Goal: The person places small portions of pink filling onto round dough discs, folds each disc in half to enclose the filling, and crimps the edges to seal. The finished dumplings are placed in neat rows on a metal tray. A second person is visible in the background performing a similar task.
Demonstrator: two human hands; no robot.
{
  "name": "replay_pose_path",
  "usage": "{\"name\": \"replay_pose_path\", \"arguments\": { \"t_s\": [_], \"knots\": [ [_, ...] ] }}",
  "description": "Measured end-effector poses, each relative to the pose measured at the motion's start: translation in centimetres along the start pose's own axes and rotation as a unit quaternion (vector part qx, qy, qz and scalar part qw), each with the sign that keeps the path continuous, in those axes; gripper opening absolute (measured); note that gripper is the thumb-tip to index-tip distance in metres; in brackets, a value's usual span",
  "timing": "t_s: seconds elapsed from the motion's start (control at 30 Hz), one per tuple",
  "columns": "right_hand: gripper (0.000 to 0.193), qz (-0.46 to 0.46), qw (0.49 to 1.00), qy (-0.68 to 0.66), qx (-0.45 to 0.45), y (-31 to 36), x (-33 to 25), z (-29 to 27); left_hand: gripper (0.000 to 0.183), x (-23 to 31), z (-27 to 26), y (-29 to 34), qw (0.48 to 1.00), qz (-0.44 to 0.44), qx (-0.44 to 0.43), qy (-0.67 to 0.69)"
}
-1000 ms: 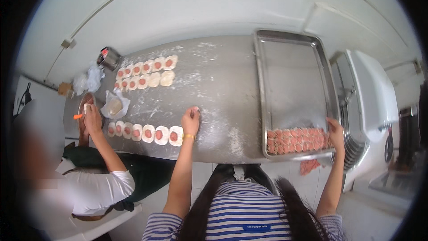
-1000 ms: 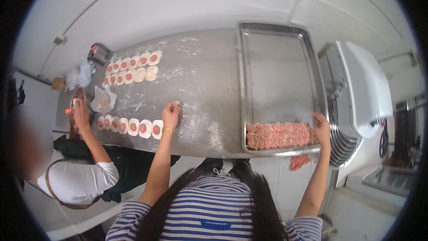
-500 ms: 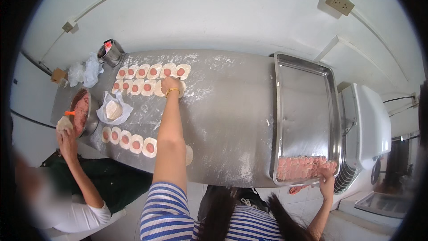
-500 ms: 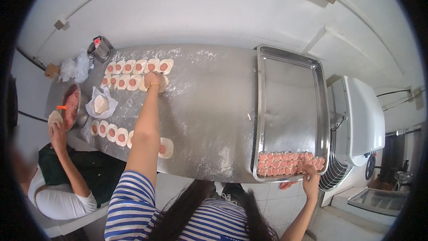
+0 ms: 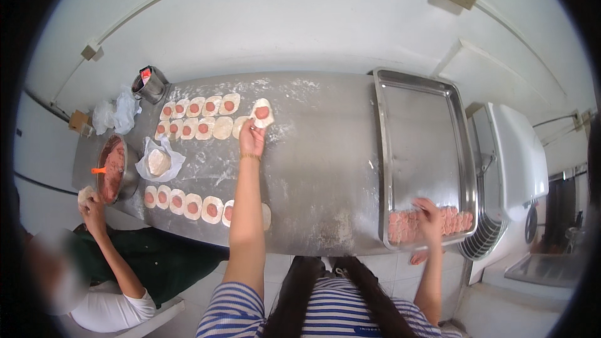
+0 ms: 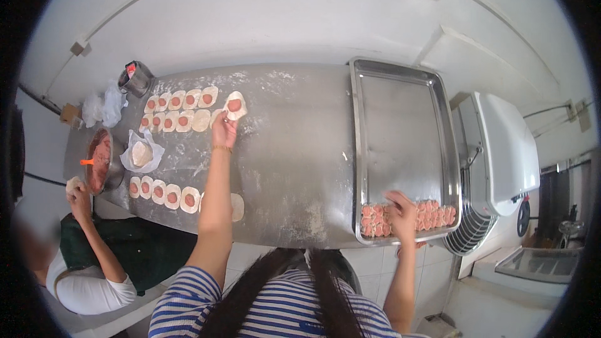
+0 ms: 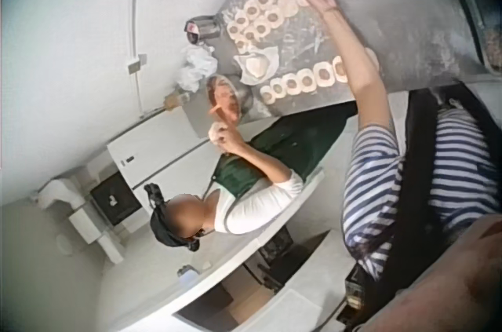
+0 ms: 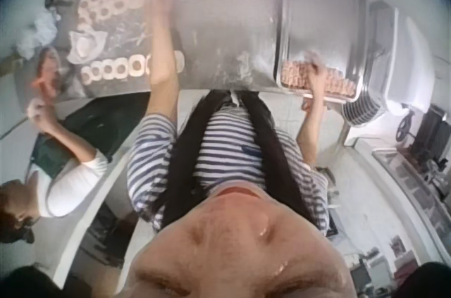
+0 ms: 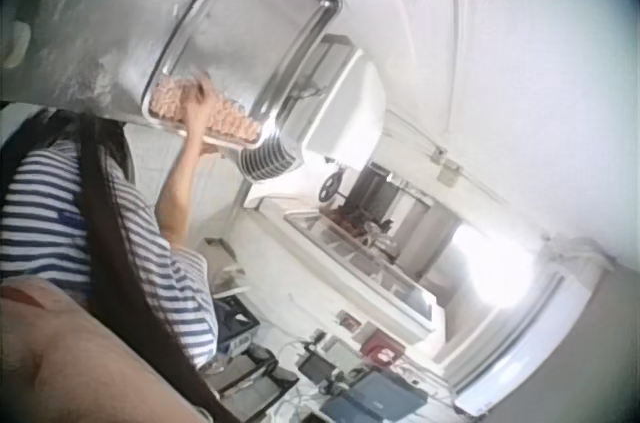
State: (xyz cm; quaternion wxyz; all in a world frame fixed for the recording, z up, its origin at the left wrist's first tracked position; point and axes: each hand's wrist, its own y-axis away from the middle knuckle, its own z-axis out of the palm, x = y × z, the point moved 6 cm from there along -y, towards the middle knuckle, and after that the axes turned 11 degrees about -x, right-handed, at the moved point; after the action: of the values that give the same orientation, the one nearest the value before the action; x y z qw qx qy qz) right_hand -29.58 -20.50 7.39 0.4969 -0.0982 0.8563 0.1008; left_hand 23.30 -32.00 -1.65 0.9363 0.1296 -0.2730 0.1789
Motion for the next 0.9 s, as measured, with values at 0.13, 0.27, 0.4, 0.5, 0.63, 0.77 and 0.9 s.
{"name": "replay_pose_path", "arguments": {
  "t_s": [0.13, 0.27, 0.4, 0.5, 0.63, 0.77, 0.9],
  "knots": [
    [0.038, 0.041, 0.923, -0.369, -0.1, -5.1, -3.0, 11.5, 0.02, -6.0, 2.4, 9.5, 0.984, -0.138, -0.107, 0.016],
    [0.029, 0.129, 0.772, -0.601, -0.158, -6.5, -4.1, 17.2, 0.024, -10.5, 5.9, 20.3, 0.969, -0.226, -0.094, -0.016],
    [0.021, 0.188, 0.86, -0.447, -0.156, -4.7, 1.2, 19.2, 0.028, -11.5, 5.1, 24.9, 0.953, -0.246, -0.05, -0.17],
    [0.02, 0.203, 0.894, -0.373, -0.145, -2.9, 2.9, 19.5, 0.03, -12.4, 2.5, 26.3, 0.916, -0.255, -0.034, -0.309],
    [0.023, 0.204, 0.856, -0.458, -0.127, -1.9, 2.6, 19.2, 0.031, -13.0, 1.6, 26.9, 0.904, -0.265, -0.046, -0.331],
    [0.022, 0.077, 0.926, -0.335, -0.155, -1.8, 2.2, 18.5, 0.031, -13.3, 3.1, 27.3, 0.9, -0.24, -0.096, -0.351],
    [0.021, 0.097, 0.917, -0.349, -0.165, -1.1, 2.1, 18.6, 0.027, -13.9, 2.6, 27.3, 0.905, -0.236, -0.078, -0.345]
  ]
}}
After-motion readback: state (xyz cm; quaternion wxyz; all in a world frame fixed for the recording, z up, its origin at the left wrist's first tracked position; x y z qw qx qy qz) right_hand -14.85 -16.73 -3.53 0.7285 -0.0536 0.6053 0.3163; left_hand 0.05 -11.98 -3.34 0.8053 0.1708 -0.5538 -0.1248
